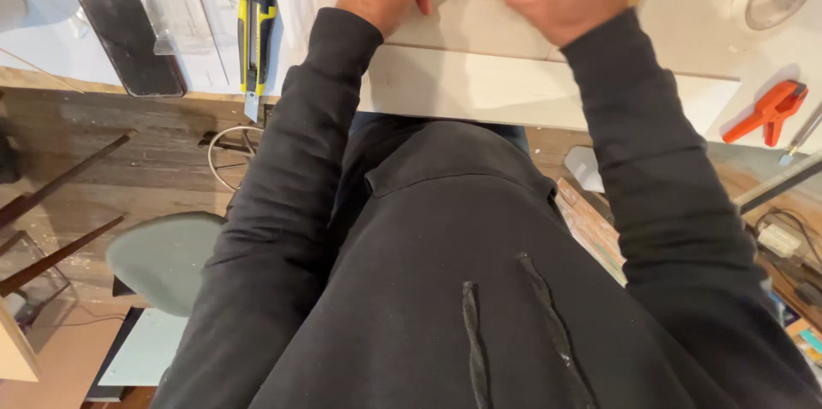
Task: Seal the back of a picture frame by applying and smoothing paper tape.
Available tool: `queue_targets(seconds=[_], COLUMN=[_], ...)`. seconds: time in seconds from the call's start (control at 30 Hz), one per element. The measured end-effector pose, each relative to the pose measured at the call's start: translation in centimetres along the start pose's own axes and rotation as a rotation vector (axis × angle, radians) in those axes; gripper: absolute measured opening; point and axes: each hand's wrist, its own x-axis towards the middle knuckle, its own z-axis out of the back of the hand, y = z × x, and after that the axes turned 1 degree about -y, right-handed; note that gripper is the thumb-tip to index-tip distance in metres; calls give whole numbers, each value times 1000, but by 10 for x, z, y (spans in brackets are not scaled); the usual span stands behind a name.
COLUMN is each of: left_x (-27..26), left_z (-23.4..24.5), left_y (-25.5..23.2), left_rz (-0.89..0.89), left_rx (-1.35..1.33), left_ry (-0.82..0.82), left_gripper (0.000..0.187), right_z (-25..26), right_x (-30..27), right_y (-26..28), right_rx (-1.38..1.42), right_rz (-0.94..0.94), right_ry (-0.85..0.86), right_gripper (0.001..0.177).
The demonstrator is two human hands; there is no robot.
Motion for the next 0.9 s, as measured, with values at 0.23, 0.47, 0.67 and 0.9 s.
queue_targets(seconds=[0.23,0.47,0.67,0.9], left_x=[1,3,3,1], left_z=[6,7,11,16], left_y=[2,-1,1,1], left_rz=[-15,38,-23,-280], left_rx=[-80,-165,-134,307], left_ry=[48,77,118,-101], left_gripper=[7,7,9,24], right_z=[-27,-16,10,14], right_x=[-30,-27,-15,-5], right_y=[-23,-17,-12,-6], right_rx=[597,425,261,260], right_rz=[-380,-214,-32,73], right_ry=[-67,-45,64,62], right_gripper=[11,41,43,39])
